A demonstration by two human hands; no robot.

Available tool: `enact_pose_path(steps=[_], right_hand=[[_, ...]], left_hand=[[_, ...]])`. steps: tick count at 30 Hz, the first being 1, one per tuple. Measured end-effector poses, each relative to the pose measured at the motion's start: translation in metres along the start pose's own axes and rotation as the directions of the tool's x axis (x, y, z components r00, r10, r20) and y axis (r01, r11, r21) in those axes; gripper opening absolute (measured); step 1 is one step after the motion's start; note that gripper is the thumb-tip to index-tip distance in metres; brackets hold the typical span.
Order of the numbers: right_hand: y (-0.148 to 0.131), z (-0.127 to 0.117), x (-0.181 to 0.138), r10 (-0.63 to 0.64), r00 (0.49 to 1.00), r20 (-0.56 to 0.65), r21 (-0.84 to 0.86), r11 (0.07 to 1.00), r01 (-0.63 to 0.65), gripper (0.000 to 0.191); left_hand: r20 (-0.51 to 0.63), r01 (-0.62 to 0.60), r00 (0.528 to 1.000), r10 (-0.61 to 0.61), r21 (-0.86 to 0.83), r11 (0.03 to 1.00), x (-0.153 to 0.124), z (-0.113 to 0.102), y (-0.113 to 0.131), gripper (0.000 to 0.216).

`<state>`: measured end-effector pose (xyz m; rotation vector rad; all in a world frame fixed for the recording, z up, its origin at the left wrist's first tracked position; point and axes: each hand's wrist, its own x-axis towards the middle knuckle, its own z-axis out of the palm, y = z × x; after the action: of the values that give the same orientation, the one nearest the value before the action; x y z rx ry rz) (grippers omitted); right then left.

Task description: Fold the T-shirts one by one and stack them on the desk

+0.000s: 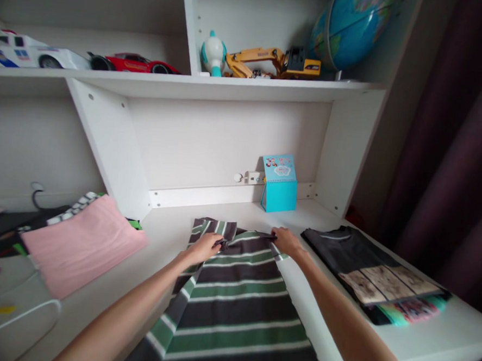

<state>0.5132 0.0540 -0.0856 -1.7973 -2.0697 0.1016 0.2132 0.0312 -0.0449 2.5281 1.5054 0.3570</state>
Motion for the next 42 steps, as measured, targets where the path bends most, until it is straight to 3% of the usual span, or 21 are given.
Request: enact_pose_path(steps=[3,5,7,9,10,11,13,16,18,20,22,27,32,35,37,39,42], right_hand=[[0.021,-0.018,0.014,0.052,0.997,-0.048,0.002,0.999,-0.052,0.025],[0.039,-0.038,0.021,0.126,0.983,-0.134,0.010,0.992,-0.125,0.022],[0.054,-0.054,0.028,0.210,0.951,-0.227,0.022,0.977,-0.211,0.021],[0.058,-0.061,0.033,0.269,0.914,-0.305,0.030,0.962,-0.273,0.022],[0.055,-0.060,0.037,0.276,0.902,-0.331,0.028,0.959,-0.283,0.024],[0.049,-0.056,0.040,0.267,0.901,-0.342,0.021,0.961,-0.277,0.024],[0.030,-0.041,0.047,0.216,0.926,-0.310,-0.004,0.974,-0.228,0.025],[0.003,-0.012,0.057,0.161,0.974,-0.158,-0.039,0.985,-0.169,0.026],[-0.004,0.002,0.060,0.182,0.982,-0.055,-0.058,0.981,-0.185,0.027],[-0.001,0.008,0.060,0.224,0.974,0.021,-0.079,0.972,-0.222,0.028],[0.009,0.007,0.059,0.265,0.961,0.076,-0.099,0.961,-0.257,0.029],[0.021,-0.006,0.058,0.246,0.948,0.200,-0.126,0.966,-0.224,0.030],[0.004,-0.027,0.074,0.072,0.941,0.332,-0.109,0.993,-0.038,0.028],[-0.023,-0.045,0.076,-0.086,0.954,0.287,-0.098,0.988,0.119,0.027],[-0.052,-0.051,0.061,-0.227,0.952,0.207,-0.099,0.963,0.251,0.023],[-0.088,-0.045,0.026,-0.403,0.902,0.152,-0.100,0.902,0.420,0.028],[-0.137,-0.015,-0.044,-0.674,0.708,0.211,-0.063,0.713,0.698,0.019]], left_hand=[[-0.144,0.188,0.972,-0.185,0.008,0.982,-0.010,-0.037,-0.041,0.020],[-0.255,0.375,0.898,-0.359,0.018,0.927,-0.029,-0.066,-0.073,0.027],[-0.323,0.559,0.791,-0.520,0.034,0.829,-0.049,-0.088,-0.099,0.037],[-0.404,0.658,0.707,-0.580,0.075,0.749,-0.062,-0.096,-0.109,0.052],[-0.447,0.650,0.705,-0.551,0.096,0.754,-0.063,-0.095,-0.108,0.057],[-0.480,0.598,0.732,-0.483,0.113,0.793,-0.061,-0.089,-0.103,0.058],[-0.478,0.384,0.832,-0.282,0.130,0.914,-0.048,-0.069,-0.086,0.051],[-0.301,0.066,0.953,-0.036,0.090,0.994,-0.020,-0.029,-0.058,0.042],[-0.138,0.043,0.990,-0.032,0.075,0.996,-0.009,-0.003,-0.048,0.049],[0.000,0.110,0.994,-0.110,0.090,0.990,-0.006,0.015,-0.046,0.060],[0.067,0.146,0.986,-0.155,0.113,0.983,-0.010,0.026,-0.049,0.069],[0.050,0.135,0.988,-0.143,0.134,0.982,-0.021,0.029,-0.056,0.075],[0.037,0.150,0.987,-0.156,0.135,0.979,-0.022,0.028,-0.055,0.074],[0.022,0.163,0.986,-0.167,0.136,0.977,-0.021,0.029,-0.055,0.074],[0.010,0.178,0.983,-0.181,0.137,0.974,-0.021,0.031,-0.056,0.074],[-0.005,0.189,0.982,-0.190,0.140,0.972,-0.020,0.033,-0.057,0.073],[-0.016,0.190,0.982,-0.190,0.161,0.969,-0.020,0.035,-0.060,0.063]])
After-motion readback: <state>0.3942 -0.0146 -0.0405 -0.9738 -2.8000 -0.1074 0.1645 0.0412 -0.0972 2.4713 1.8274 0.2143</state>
